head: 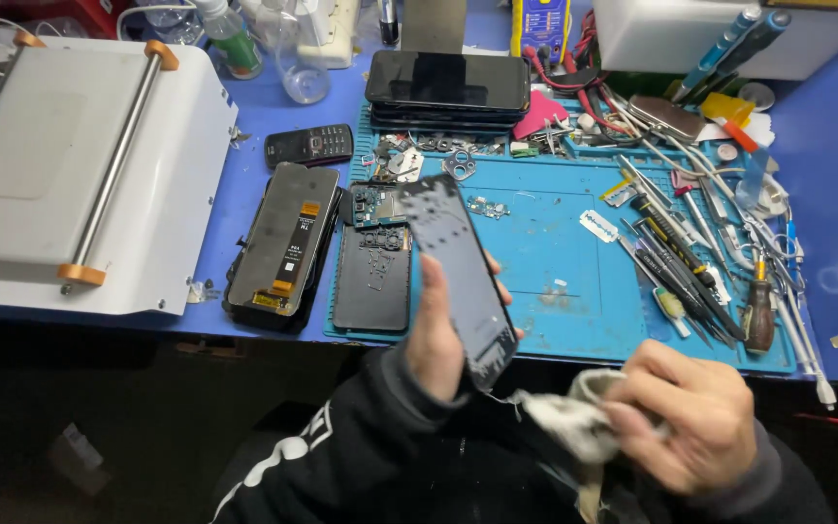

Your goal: Wiping down the edges and internal components of a disassembled smartphone frame with a cloth.

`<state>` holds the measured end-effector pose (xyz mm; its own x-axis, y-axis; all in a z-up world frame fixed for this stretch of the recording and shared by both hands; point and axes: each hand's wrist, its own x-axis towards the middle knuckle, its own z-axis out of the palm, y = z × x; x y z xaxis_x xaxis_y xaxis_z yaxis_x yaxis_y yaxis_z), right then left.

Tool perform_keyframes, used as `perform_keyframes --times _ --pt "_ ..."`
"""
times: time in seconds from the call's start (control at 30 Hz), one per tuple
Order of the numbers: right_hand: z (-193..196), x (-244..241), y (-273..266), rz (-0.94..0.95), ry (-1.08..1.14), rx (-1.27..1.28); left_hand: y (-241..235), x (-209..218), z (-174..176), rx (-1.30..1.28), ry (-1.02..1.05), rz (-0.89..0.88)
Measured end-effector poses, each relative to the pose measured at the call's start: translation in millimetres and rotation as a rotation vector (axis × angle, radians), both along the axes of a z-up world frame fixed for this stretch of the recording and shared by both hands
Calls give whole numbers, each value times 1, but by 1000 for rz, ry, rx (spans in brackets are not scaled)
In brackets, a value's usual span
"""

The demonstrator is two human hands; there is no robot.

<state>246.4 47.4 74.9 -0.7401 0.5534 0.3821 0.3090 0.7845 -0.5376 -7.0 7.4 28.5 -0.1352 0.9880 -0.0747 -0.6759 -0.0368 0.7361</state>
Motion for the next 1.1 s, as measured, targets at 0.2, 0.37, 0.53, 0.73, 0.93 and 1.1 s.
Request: perform_keyframes --times 0.2,0.37,0.53,0.73,0.93,1.1 --pt "21 -61 -10 -78 -28 307 -1 17 27 239 645 96" --pt "7 -67 5 -22 72 327 5 12 5 176 760 145" --pt "-29 -46 17 -100 201 228 10 7 32 171 609 149" --pt "-78 -19 23 -399 428 -316 20 -1 16 -28 281 8" --pt "-96 -16 29 -529 664 -907 20 0 18 -123 165 4" --pt "-89 -19 27 -473 687 -938 16 5 17 -113 135 56"
